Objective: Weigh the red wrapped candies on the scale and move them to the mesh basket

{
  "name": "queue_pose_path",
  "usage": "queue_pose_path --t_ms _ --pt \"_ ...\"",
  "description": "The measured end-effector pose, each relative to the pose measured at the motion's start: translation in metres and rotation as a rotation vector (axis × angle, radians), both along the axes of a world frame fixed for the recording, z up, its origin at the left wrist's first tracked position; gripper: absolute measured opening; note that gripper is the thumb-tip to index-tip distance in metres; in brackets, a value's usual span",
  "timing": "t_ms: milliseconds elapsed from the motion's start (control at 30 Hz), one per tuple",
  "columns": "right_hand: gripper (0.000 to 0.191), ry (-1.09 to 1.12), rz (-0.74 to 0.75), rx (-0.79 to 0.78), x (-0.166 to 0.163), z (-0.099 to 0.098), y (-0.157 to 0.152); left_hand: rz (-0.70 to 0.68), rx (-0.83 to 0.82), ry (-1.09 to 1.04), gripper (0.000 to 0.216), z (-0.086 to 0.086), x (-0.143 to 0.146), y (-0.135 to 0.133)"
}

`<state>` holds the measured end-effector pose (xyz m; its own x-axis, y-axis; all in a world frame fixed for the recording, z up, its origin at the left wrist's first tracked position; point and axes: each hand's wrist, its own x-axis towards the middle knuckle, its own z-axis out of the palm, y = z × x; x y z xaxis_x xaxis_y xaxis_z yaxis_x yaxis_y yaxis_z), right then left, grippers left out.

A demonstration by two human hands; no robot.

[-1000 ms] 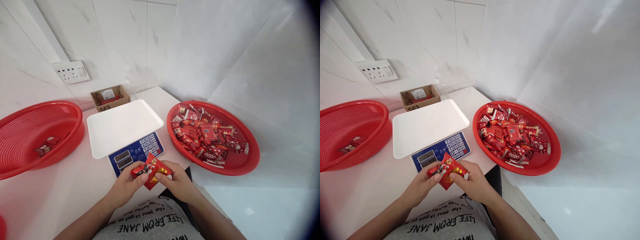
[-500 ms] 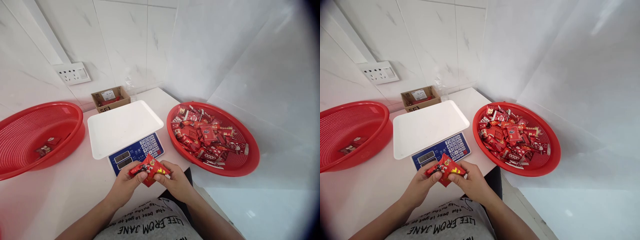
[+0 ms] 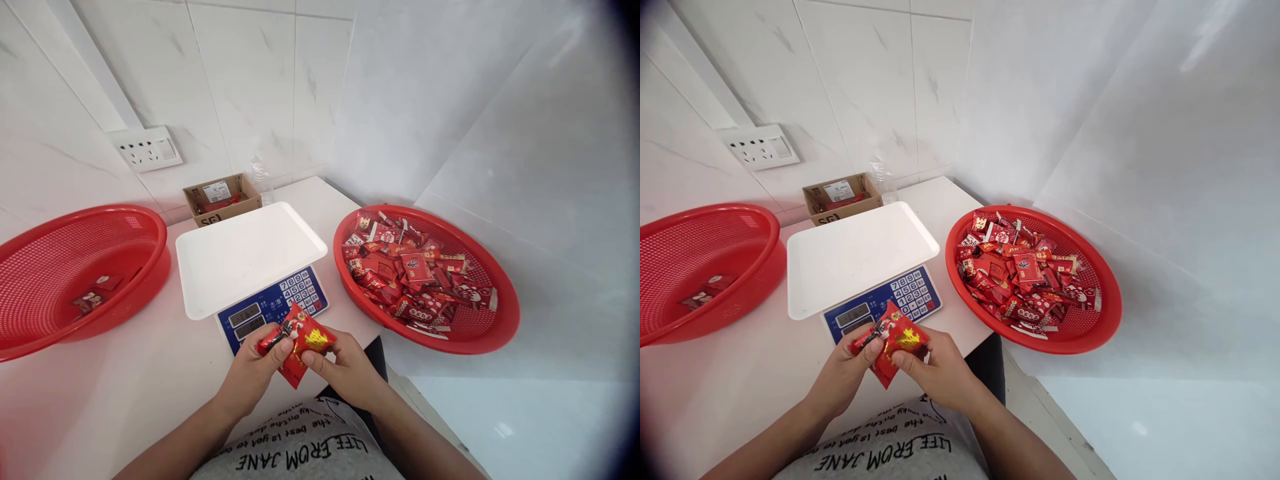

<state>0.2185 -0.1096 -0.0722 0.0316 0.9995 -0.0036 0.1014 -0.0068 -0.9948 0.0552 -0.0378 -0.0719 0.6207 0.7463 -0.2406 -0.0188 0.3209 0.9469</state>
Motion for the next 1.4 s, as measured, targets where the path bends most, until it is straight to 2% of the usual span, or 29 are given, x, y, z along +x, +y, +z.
queue_pose_path --t_ms 300,433,700,1400 --pt "0.027 0.095 -0.043 -0.002 0.003 0.001 -0.003 -0.114 -0.075 -0.011 0.048 0.002 0.000 0.003" --pt "0.039 0.083 -0.045 -0.036 0.005 -0.004 -0.001 -0.120 -0.100 -0.005 0.045 0.003 0.001 0.002" --pt "0.057 0.029 0.095 -0.045 0.001 -0.003 0.002 -0.033 -0.075 -0.025 0.042 0.005 0.004 -0.002" --pt "0.044 -0.060 0.097 -0.009 -0.003 -0.002 -0.002 -0.074 -0.041 0.012 0.040 0.002 0.003 -0.004"
